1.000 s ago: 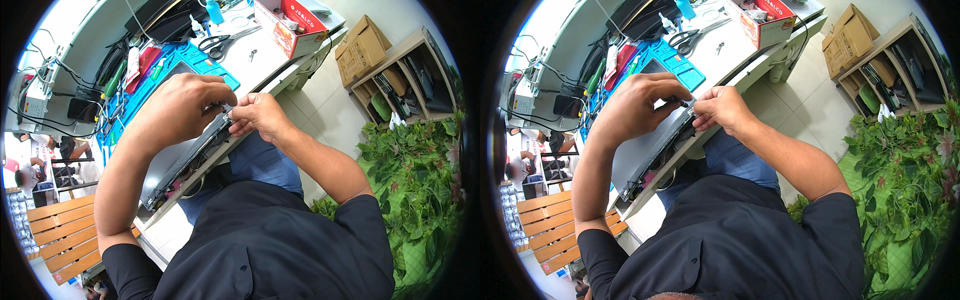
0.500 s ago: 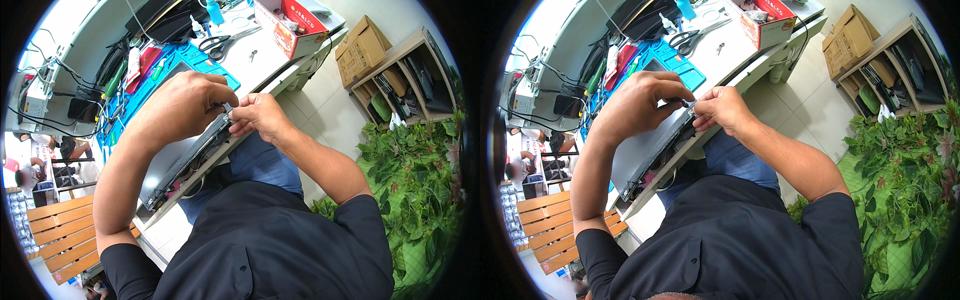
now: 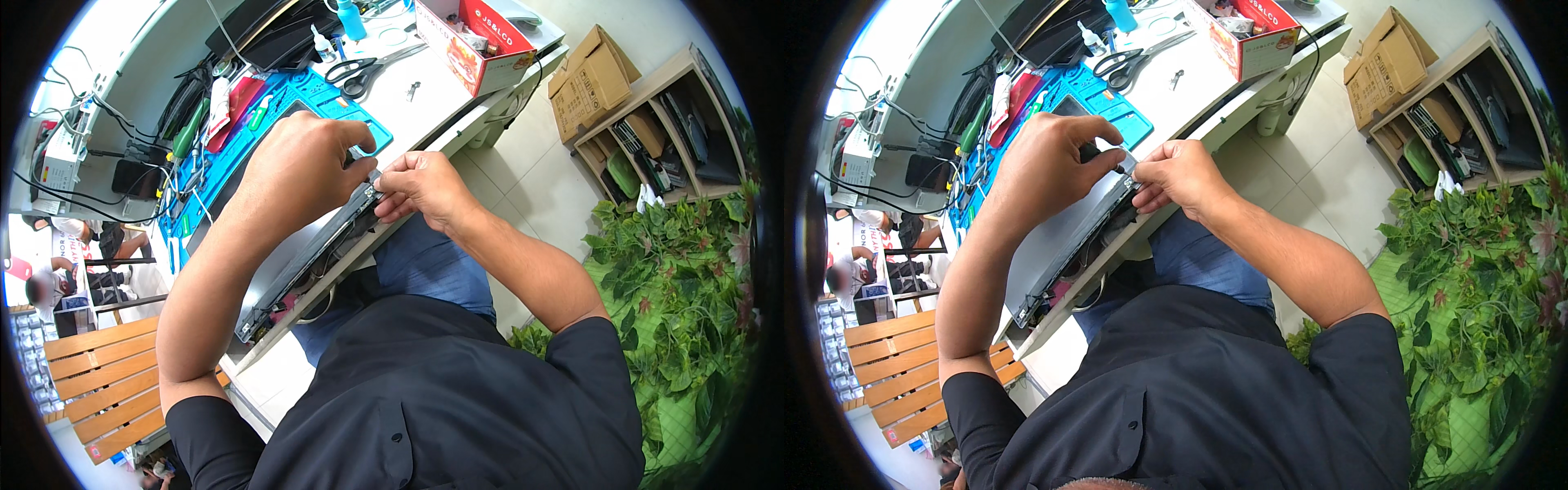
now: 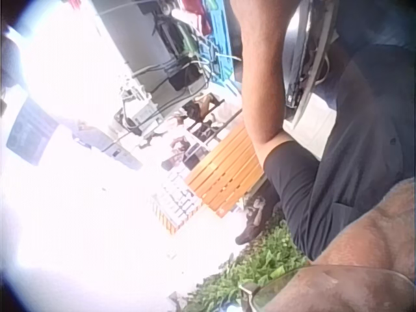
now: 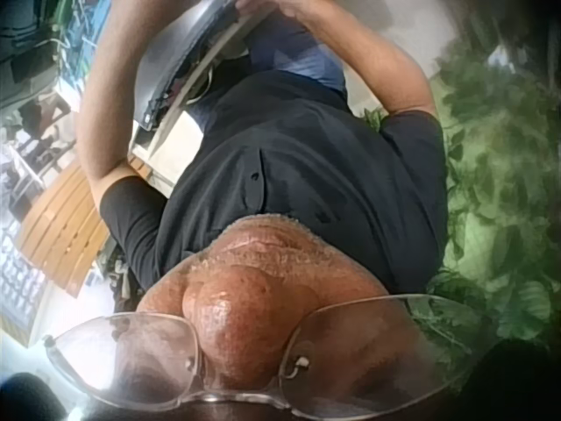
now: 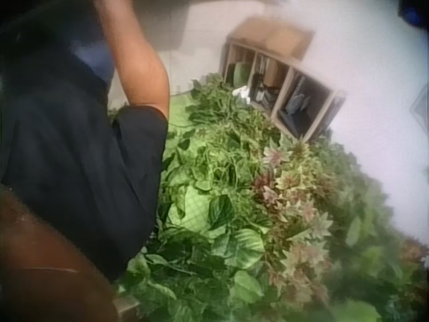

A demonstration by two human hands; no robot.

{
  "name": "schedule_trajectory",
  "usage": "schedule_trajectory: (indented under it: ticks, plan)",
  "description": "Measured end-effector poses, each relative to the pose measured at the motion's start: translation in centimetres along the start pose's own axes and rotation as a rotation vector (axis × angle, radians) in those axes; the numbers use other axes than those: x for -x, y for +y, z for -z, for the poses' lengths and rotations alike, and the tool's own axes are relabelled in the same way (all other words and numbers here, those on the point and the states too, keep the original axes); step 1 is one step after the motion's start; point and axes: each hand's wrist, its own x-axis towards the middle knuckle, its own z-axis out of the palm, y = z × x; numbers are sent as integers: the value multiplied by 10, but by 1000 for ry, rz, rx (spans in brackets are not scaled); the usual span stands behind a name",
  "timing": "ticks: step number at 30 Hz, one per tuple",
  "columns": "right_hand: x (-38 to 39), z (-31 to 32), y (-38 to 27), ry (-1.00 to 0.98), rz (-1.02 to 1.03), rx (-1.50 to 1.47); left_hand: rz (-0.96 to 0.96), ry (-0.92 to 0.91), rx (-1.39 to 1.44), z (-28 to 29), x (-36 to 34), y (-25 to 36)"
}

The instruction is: The person replaces a laptop screen by detaching the panel, using a screwdriver to secure small screws, and connecting thin cables at a repair bench.

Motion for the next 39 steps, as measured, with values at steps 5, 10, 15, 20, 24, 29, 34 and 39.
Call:
schedule_trajectory:
  ticks: [5,10,15,20,24,29,34,39]
  plan:
    - [0,0,0,-6,1,11,6,-4,24,0,-1,-2]
    - [0,1,0,-13,3,11,-78,-30,37,3,-2,-7]
    - [1,0,-2,-7,-8,19,-158,-35,87,2,-2,-11]
    - [1,0,0,-4,2,-9,-248,-96,115,3,-5,-11]
    - [0,1,1,-5,13,-22,-230,-93,72,4,-5,-10]
    - [-2,2,3,-11,10,-18,-72,-49,8,4,-2,-5]
    - [-2,2,4,-4,15,-8,20,-72,18,5,-1,-1]
    - [-1,2,3,-22,9,6,-180,-47,83,1,-2,-14]
